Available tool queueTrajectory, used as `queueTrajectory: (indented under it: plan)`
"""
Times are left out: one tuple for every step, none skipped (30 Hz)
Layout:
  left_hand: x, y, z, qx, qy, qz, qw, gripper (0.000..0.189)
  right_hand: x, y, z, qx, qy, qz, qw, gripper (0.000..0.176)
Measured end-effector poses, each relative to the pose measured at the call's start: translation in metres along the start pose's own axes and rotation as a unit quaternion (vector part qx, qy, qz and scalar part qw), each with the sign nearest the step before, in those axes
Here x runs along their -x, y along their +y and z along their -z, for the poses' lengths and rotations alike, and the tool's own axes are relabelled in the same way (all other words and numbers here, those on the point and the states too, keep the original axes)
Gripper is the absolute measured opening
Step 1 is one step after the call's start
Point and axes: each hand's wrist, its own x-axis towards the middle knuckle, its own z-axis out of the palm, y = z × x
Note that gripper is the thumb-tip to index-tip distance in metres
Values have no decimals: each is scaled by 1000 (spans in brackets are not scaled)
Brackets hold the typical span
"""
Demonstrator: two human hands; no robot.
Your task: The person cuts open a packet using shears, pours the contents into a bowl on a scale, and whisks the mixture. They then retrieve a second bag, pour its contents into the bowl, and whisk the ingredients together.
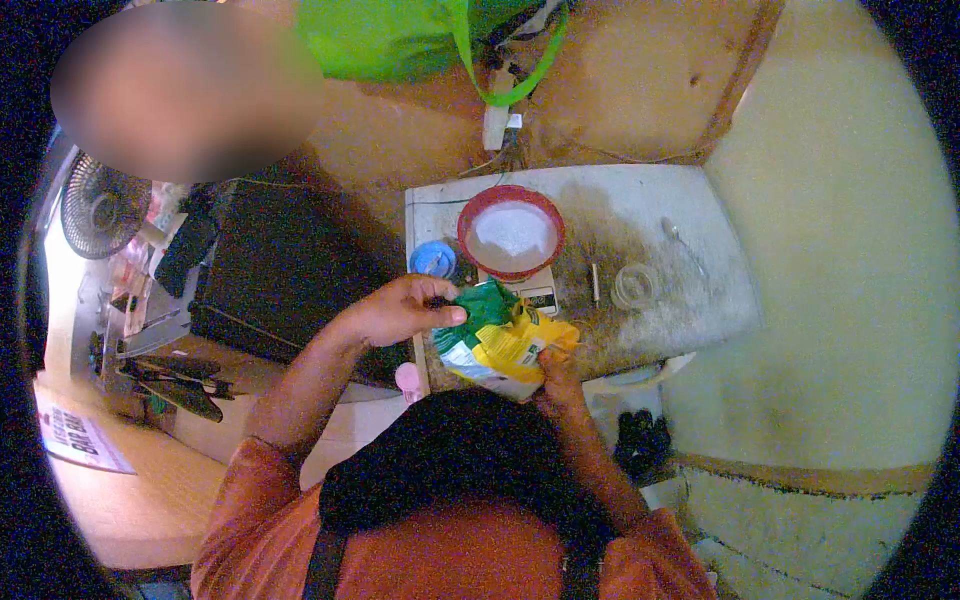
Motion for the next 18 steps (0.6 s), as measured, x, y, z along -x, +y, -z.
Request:
queueTrajectory:
  plan:
    - [-3, -4, 1, 1, -1, 1, 1000, 18, 1, -2, 0, 0, 1, 0, 1000, 60]
    - [-6, -7, 0, 1, 6, -19, 1000, 17, 3, -7, 1, 7, 28, -5, 1000, 58]
    - [-10, -11, 1, 1, 13, -40, 999, 15, 4, -12, -3, 15, 54, -9, 998, 56]
    - [-14, -15, 2, 1, 12, -41, 999, 15, 3, -12, -1, 15, 55, -9, 998, 56]
    - [-20, -19, 5, -23, 14, -61, 998, 15, 2, -12, 2, 24, 50, 22, 998, 54]
    - [-25, -17, 7, -47, 16, -86, 995, 16, 1, -15, 3, 37, 44, 56, 997, 52]
    - [-28, -14, 8, -48, 15, -93, 994, 16, 0, -18, 3, 42, 42, 61, 996, 52]
    - [-32, -9, 6, -132, 39, -113, 984, 16, 1, -22, 4, 25, 56, 65, 996, 51]
    - [-32, -4, 7, -215, 64, -130, 966, 17, 1, -25, -3, 8, 69, 67, 995, 50]
    - [-38, 3, 6, -214, 69, -129, 966, 17, 0, -35, -5, 8, 66, 64, 996, 50]
    - [-45, 11, 4, -241, 90, -158, 953, 16, 2, -47, -7, -7, 104, 56, 993, 47]
    - [-48, 16, 2, -269, 109, -188, 938, 16, 4, -56, -13, -21, 143, 50, 988, 44]
    - [-52, 20, 0, -270, 110, -187, 938, 16, 3, -62, -12, -22, 142, 49, 988, 44]
    - [-57, 24, -4, -248, 109, -212, 939, 15, 2, -69, -10, -15, 126, 68, 990, 44]
    - [-63, 27, -5, -226, 106, -239, 938, 15, -1, -76, -8, -9, 111, 90, 990, 44]
    - [-68, 29, -5, -226, 106, -238, 939, 15, -1, -82, -10, -9, 111, 90, 990, 44]
    - [-72, 31, -3, -158, 58, -228, 959, 16, -1, -87, -15, 2, 130, 89, 988, 47]
    - [-77, 33, -2, -88, 10, -214, 973, 19, -2, -92, -15, 13, 148, 87, 985, 51]
